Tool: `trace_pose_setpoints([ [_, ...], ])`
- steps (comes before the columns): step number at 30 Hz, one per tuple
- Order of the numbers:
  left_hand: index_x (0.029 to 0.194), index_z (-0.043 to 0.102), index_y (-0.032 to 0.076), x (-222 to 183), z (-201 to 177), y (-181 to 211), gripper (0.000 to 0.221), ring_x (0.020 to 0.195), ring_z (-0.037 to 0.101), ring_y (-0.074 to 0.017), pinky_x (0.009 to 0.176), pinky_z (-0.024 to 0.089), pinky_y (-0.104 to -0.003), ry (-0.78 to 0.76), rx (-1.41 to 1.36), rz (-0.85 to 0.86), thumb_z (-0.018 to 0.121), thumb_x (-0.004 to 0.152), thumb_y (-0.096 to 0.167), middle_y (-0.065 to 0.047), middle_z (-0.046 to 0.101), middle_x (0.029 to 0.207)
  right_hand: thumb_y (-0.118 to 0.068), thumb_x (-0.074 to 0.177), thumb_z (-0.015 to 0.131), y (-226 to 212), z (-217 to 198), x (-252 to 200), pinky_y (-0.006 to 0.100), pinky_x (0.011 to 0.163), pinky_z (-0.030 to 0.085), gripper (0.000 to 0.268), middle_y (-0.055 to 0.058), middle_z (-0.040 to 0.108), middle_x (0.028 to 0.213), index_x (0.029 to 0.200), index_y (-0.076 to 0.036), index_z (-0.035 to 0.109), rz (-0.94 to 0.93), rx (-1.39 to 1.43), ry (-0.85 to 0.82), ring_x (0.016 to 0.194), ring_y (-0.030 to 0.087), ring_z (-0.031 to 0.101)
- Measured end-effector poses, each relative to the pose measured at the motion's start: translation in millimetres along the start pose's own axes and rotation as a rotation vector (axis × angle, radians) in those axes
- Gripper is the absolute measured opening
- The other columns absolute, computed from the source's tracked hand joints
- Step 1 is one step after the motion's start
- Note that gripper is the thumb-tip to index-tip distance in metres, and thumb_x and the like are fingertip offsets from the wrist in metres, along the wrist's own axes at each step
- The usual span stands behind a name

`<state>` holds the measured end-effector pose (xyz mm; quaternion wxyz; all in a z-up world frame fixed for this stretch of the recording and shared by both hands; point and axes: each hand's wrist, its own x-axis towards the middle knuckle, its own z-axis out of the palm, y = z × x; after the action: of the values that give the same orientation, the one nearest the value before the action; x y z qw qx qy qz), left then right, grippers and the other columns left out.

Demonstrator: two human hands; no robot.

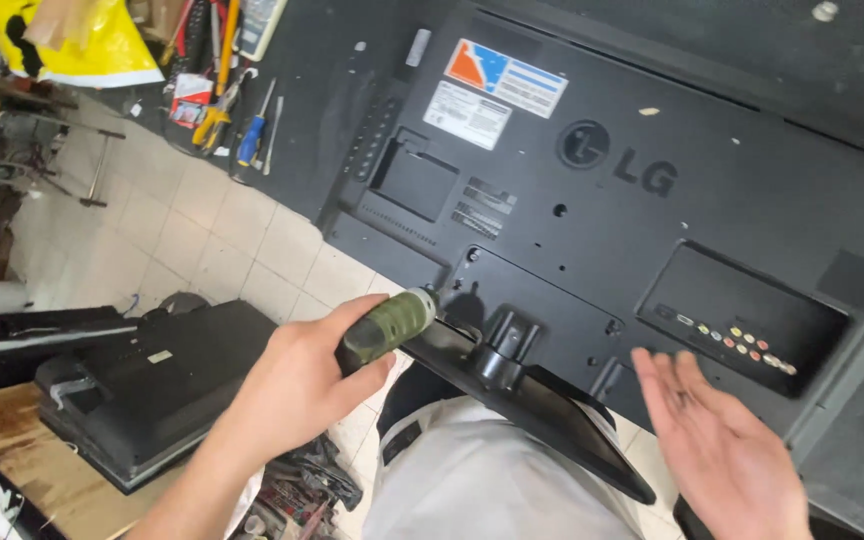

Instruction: Using an electric screwdriver to remove or install screws on the back of a television and attaching the stand.

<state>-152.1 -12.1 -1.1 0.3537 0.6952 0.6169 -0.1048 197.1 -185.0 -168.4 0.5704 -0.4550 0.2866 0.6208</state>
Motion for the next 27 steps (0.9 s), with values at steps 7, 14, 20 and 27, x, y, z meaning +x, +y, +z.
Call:
trace_pose_setpoints([
  [7, 0.139, 0.064, 0.021, 32.0, 2.0, -9.1, 0.051, 0.077, 0.072, -0.0481, 0.067, 0.056, -0.056, -0.083, 0.184, 0.277, 0.065, 0.089, 0.031, -0.015, 0.080, 0.085, 0.007, 0.096, 0.069, -3.0, -68.5, 38.3, 0.047, 0.113, 0.066, 0.047, 0.028, 0.068, 0.155, 0.143, 0.004, 0.065, -0.280, 0.121, -0.239, 0.149, 0.047, 0.064],
  [14, 0.135, 0.061, 0.014, 47.3, 3.4, -12.1, 0.045, 0.062, 0.067, -0.0491, 0.061, 0.054, -0.056, -0.104, 0.219, 0.332, 0.066, 0.097, 0.037, -0.015, 0.075, 0.070, -0.025, 0.121, 0.061, -18.5, -96.8, 61.7, 0.028, 0.111, 0.060, 0.025, 0.008, 0.077, 0.156, 0.144, -0.016, 0.063, -0.232, -0.084, -0.252, 0.130, 0.013, 0.080],
  [20, 0.118, 0.058, 0.010, 59.4, 5.9, -8.0, 0.031, 0.060, 0.065, -0.0452, 0.058, 0.052, -0.054, -0.190, 0.269, 0.353, 0.064, 0.094, 0.029, -0.012, 0.070, 0.068, -0.058, 0.135, 0.053, -15.3, -92.1, 64.9, 0.023, 0.073, 0.047, 0.035, -0.017, 0.074, 0.098, 0.129, -0.029, 0.070, -0.174, -0.111, -0.249, 0.073, -0.001, 0.063],
  [27, 0.115, 0.057, 0.007, 69.9, 12.6, 3.9, 0.032, 0.066, 0.068, -0.0480, 0.061, 0.053, -0.058, -0.226, 0.394, 0.352, 0.063, 0.093, 0.030, -0.016, 0.072, 0.072, -0.033, 0.117, 0.054, -4.3, -41.0, 37.8, 0.024, 0.080, 0.053, 0.045, 0.005, 0.074, 0.151, 0.157, -0.016, 0.066, -0.326, -0.367, -0.142, 0.101, 0.011, 0.072],
])
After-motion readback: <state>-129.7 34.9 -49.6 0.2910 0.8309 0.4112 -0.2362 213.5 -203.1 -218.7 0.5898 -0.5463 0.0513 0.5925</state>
